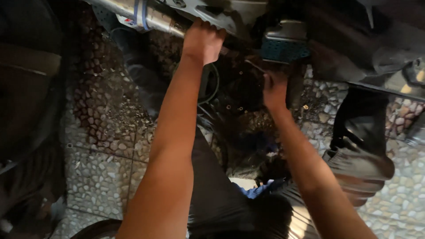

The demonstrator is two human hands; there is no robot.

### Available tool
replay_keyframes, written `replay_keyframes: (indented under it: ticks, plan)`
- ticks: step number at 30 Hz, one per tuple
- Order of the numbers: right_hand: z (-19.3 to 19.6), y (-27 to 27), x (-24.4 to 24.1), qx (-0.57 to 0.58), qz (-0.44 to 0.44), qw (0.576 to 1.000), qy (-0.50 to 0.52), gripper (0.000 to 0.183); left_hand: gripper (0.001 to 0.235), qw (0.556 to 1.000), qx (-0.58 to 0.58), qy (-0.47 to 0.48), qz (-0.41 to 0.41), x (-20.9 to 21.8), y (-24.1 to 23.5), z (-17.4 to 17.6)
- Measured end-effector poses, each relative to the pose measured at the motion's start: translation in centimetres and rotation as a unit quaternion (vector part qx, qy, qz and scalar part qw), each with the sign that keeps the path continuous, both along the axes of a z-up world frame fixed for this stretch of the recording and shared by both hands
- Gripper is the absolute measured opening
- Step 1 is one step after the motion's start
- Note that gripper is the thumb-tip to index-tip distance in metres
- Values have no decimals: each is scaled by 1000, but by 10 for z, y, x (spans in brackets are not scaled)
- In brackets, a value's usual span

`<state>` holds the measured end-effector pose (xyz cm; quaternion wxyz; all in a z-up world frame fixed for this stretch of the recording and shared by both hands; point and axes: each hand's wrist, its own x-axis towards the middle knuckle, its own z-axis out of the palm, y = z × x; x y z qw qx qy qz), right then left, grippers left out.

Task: The person installs a perforated metal plate onto the motorcycle's rear frame using bolts and a wrench. They position the plate, insert bolts, and tighten them to secure the part.

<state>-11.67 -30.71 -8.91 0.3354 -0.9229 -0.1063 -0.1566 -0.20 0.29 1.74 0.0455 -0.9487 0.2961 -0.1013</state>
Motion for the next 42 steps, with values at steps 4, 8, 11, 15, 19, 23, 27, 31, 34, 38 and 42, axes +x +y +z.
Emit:
replay_keyframes:
  ticks: [4,8,11,15,19,23,27,31,34,38,42]
  plan:
    - [24,-20,19,-35,22,999,-30,16,26,999,40,25,14,1,-1,3]
    - [53,-27,27,-101,58,991,-71,13,27,997,42,63,22,-1,-4,12]
    - [79,-23,31,-109,93,984,-104,12,28,995,61,81,24,0,-5,12]
    - [67,-27,39,-148,94,982,-71,19,35,998,44,49,8,4,-5,5]
    - [13,-50,44,-204,67,972,-90,22,25,996,52,72,24,1,-4,5]
    - [14,-32,40,-91,-42,995,7,31,29,998,47,47,9,1,-3,4]
    - [-23,-22,36,14,-58,998,22,41,32,1000,18,16,1,3,0,-9]
    - [-37,0,20,138,-41,990,9,46,30,1000,25,13,8,0,-1,-8]
    - [-45,24,15,-48,-205,914,346,70,32,997,62,47,1,3,0,-2]
    - [-80,74,11,141,-183,950,210,52,32,1000,15,-18,4,-1,-2,0]
    - [-93,135,14,428,-195,794,384,50,33,999,28,41,15,1,0,-8]
